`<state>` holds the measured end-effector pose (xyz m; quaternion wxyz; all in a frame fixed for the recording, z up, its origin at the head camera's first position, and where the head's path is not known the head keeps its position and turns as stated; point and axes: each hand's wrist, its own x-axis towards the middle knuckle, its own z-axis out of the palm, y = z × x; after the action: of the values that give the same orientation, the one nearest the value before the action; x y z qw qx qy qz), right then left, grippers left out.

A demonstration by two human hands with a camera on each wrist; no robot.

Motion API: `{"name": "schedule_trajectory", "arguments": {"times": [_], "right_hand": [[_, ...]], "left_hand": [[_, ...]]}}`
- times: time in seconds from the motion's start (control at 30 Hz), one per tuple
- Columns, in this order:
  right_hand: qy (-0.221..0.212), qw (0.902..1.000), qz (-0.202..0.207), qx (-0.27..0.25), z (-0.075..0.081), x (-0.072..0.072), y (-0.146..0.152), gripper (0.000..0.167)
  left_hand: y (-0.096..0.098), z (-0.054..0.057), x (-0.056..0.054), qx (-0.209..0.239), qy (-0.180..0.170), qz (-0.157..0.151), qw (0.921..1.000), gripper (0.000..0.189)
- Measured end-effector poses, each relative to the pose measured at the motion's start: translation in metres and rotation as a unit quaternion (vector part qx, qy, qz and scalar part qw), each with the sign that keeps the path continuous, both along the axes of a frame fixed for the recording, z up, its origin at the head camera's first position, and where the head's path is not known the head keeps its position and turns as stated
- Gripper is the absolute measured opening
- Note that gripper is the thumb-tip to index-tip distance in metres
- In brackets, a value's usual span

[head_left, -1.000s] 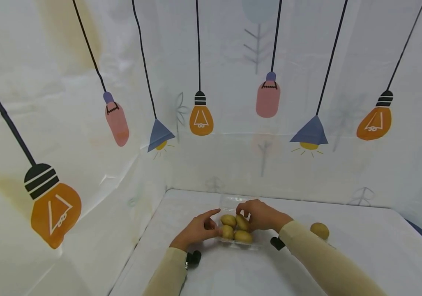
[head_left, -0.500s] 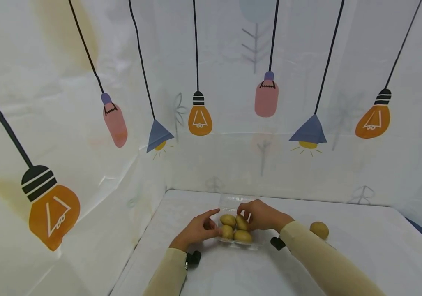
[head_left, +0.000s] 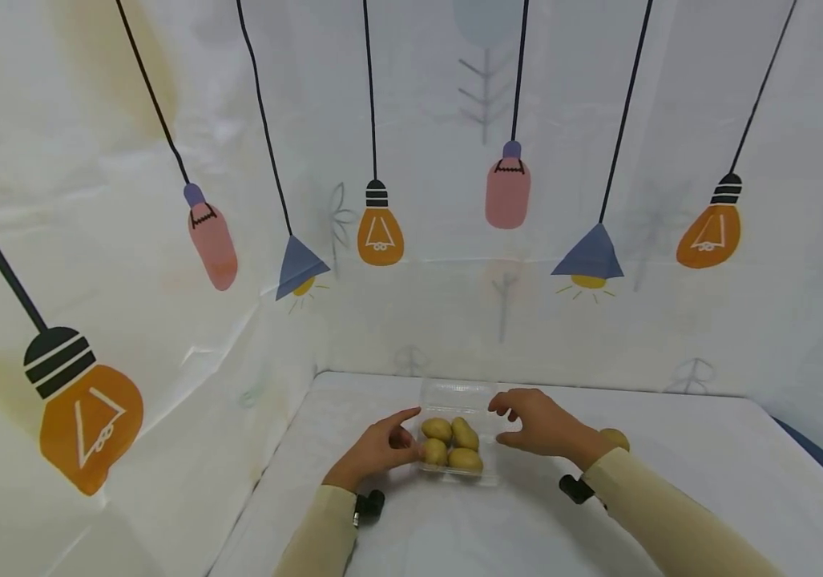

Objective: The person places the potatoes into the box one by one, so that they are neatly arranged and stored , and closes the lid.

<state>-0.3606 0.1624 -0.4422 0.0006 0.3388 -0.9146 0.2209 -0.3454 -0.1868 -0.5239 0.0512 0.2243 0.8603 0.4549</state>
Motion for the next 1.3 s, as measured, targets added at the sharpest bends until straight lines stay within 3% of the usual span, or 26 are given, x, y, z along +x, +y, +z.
{"name": "schedule_trajectory", "arguments": {"times": [0.27,0.4,0.77,1.0,1.3], "right_hand": [[0.065,0.9954,-0.068,-0.02,-0.003,0.021,0.035,0.038],[0.087,0.9893,-0.112,-0.036,-0.011,0.032,0.051,0.041],[0.088,0.9705,-0.213,-0.071,-0.047,0.052,0.09,0.047],[0.104,0.965,-0.231,-0.068,-0.064,0.058,0.107,0.045],[0.131,0.9521,-0.262,-0.087,-0.065,0.058,0.126,0.048]], "left_hand": [[-0.003,-0.001,0.0,-0.001,0.001,0.003,1.0,0.084],[-0.004,-0.001,0.001,0.001,-0.002,0.0,1.0,0.084],[0.002,-0.003,0.0,0.005,-0.007,-0.004,1.0,0.085],[0.002,-0.003,0.0,0.018,-0.008,-0.011,0.9997,0.085],[0.001,-0.004,0.0,0.026,-0.009,-0.013,0.9995,0.085]]}}
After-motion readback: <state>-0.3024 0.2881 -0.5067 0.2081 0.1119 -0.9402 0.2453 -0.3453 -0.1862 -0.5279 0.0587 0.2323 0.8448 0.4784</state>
